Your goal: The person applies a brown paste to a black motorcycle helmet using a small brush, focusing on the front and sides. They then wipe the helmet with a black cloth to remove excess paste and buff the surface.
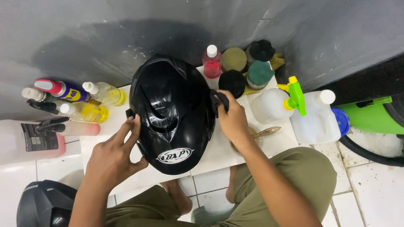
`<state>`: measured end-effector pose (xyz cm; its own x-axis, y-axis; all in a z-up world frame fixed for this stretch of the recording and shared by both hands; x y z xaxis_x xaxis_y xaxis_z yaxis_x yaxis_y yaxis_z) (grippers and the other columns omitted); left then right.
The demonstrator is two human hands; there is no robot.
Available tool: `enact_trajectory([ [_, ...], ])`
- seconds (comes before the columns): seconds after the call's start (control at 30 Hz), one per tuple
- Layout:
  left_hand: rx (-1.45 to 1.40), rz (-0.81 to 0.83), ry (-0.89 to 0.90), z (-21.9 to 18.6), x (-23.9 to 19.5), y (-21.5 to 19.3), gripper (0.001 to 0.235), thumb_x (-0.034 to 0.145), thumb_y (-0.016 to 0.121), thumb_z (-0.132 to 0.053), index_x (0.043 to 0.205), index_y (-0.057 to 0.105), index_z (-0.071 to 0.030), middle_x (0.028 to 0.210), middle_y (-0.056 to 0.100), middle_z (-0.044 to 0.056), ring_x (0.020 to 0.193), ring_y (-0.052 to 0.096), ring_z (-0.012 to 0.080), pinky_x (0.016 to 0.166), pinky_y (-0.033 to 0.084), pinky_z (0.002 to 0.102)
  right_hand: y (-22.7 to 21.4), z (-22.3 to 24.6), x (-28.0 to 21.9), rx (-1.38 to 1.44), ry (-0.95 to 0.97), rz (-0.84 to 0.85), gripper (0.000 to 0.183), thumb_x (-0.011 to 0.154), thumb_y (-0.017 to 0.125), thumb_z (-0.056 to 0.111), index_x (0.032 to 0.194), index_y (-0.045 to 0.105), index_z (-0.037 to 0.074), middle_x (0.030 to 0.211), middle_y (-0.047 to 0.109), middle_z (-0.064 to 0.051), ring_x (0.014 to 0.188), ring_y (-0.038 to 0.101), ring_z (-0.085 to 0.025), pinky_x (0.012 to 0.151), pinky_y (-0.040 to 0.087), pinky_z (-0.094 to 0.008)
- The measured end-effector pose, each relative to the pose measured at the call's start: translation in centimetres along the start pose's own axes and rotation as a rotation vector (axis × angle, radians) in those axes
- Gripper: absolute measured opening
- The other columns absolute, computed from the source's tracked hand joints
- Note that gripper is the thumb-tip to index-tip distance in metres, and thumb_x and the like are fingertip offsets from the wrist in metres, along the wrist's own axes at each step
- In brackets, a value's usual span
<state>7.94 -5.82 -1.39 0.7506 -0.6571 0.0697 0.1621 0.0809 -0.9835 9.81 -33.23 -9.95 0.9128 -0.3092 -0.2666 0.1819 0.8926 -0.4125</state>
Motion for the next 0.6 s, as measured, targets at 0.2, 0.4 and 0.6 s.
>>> enact_trajectory([
  [0.2, 0.018, -0.027, 0.005, -0.2, 0.1, -0.6, 0.102, 0.063, 0.078, -0.047, 0.148, 0.04, -0.004, 0.138, 0.054, 0.008, 0.091, 0.069, 0.019, 0.038, 0.048, 0.033, -0.5, 5.3, -3.0, 0.02, -0.396, -0.02, 0.036, 0.095, 0.05, 0.0, 0.126, 0.058, 0.015, 0.128, 0.067, -0.007, 0.121, 0.065, -0.026, 0.101, 0.05, -0.037],
  [0.4, -0.005, -0.008, 0.006, -0.2, 0.0, -0.5, 0.103, 0.065, 0.075, -0.046, 0.151, 0.037, -0.005, 0.139, 0.053, 0.008, 0.098, 0.069, 0.0203, 0.038, 0.049, 0.034, -0.6, 3.9, -6.9, -0.157, -0.406, -0.142, 0.033, 0.094, 0.056, 0.007, 0.126, 0.06, 0.015, 0.127, 0.069, -0.001, 0.116, 0.066, -0.023, 0.086, 0.055, -0.035],
  [0.6, 0.033, -0.049, -0.077, 0.5, -0.1, -1.0, 0.098, 0.047, 0.078, -0.048, 0.139, 0.059, -0.018, 0.132, 0.061, -0.004, 0.107, 0.07, 0.0156, 0.063, 0.059, 0.029, -0.8, 5.6, -3.5, -0.077, -0.281, -0.1, 0.037, 0.094, 0.05, -0.003, 0.124, 0.064, 0.015, 0.113, 0.071, -0.021, 0.111, 0.064, -0.042, 0.096, 0.052, -0.05],
])
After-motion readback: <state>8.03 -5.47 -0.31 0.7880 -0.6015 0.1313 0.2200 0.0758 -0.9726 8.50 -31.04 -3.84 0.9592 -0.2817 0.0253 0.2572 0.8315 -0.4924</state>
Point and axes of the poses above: each hand's wrist, its own x-axis towards the middle knuckle, its own y-axis out of the palm, z = x × y, the point moved 10 cm from there along x, towards the middle knuckle
